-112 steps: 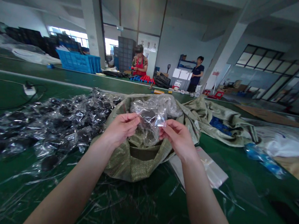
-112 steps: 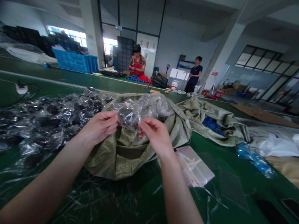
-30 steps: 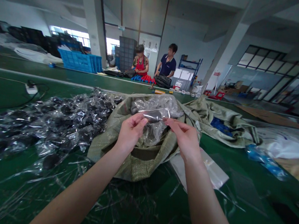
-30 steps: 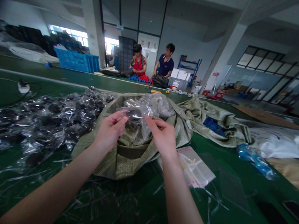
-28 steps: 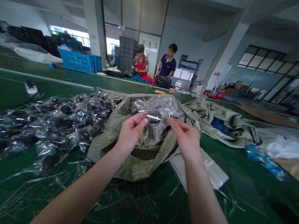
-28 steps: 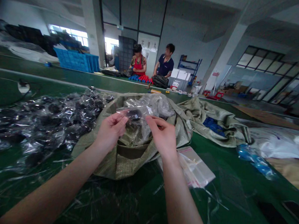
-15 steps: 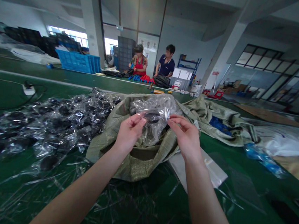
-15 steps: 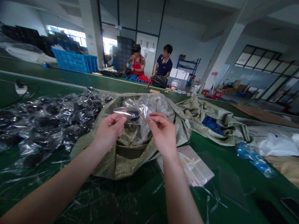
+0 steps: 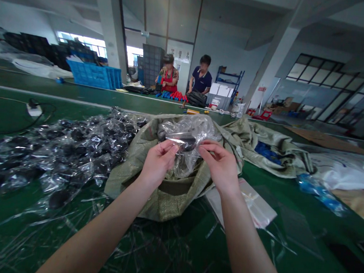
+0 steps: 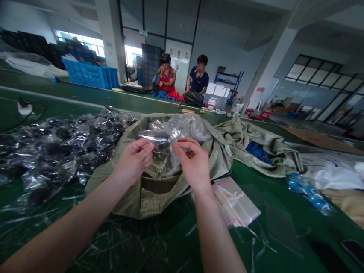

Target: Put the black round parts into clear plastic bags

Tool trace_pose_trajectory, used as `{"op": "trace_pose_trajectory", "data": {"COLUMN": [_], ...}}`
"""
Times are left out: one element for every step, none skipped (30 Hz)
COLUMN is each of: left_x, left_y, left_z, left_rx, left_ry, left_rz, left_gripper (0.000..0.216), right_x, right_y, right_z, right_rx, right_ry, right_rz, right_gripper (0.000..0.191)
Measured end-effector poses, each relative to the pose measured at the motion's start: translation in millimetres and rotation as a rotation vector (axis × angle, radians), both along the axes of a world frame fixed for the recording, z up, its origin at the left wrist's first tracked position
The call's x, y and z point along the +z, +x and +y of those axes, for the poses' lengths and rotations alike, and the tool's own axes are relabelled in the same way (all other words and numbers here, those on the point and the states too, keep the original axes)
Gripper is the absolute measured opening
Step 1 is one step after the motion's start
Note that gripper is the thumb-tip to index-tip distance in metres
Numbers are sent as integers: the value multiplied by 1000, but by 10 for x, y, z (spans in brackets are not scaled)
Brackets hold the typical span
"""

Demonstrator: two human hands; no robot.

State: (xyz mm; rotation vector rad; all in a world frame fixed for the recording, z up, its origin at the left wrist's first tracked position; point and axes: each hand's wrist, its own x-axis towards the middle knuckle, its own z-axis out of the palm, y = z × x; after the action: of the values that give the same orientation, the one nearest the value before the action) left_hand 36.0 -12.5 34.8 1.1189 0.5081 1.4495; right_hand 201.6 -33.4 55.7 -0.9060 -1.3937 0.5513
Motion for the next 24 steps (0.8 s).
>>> {"op": "trace_pose_trajectory", "data": {"left_x": [6,12,18,25,31,36,40,44,48,52,56,61,66,72,77,82,87,91,94,99,105,113,123,134], "left_y": [4,8,10,9,4,-4,-15,-29,-42,-53,-59,-58,-51,-38,-21,-5,10,19,22,18,7,-9,-28,-49], "left_z": [-4,-9,-14,-19,-23,-28,-33,-39,-45,-52,-59,-64,-67,-67,-64,-60,-55,-52,-53,-56,-62,-70,-77,-84], "left_rx": [-10,-22,-36,-50,-64,-77,-93,-109,-126,-141,-151,-151,-135,-97,-45,10,66,114,148,186,211,245,299,324], "left_ry": [-8,-17,-25,-31,-37,-44,-55,-69,-82,-91,-95,-94,-91,-86,-82,-76,-67,-53,-40,-31,-31,-37,-40,-35], "left_rz": [4,6,6,6,8,11,18,26,38,56,86,128,180,233,284,327,358,385,418,450,504,564,625,694], "left_gripper": [28,30,32,33,34,34,33,32,32,32,33,35,37,38,37,35,32,30,28,28,29,31,33,36], "right_x": [1,5,11,18,23,27,27,23,14,1,-15,-34,-53,-70,-83,-90,-90,-85,-75,-68,-67,-81,-115,-172], "right_y": [-10,-20,-30,-39,-45,-49,-50,-50,-50,-52,-58,-69,-87,-110,-135,-157,-172,-169,-142,-80,21,166,354,581], "right_z": [-1,-5,-9,-14,-16,-16,-13,-6,3,14,25,35,43,47,47,41,29,11,-13,-46,-91,-154,-241,-358], "right_rx": [4,10,21,33,47,58,64,62,53,39,24,15,15,21,28,37,47,59,68,65,41,-16,-113,-247], "right_ry": [-9,-22,-38,-57,-77,-97,-113,-124,-128,-125,-117,-107,-99,-92,-86,-80,-77,-79,-84,-92,-104,-118,-136,-163], "right_rz": [15,35,57,78,98,117,134,151,168,181,187,181,163,138,111,84,57,28,-6,-50,-111,-191,-284,-396], "right_gripper": [15,15,16,16,17,18,19,20,21,22,23,24,24,23,23,22,21,21,20,20,20,20,20,20]}}
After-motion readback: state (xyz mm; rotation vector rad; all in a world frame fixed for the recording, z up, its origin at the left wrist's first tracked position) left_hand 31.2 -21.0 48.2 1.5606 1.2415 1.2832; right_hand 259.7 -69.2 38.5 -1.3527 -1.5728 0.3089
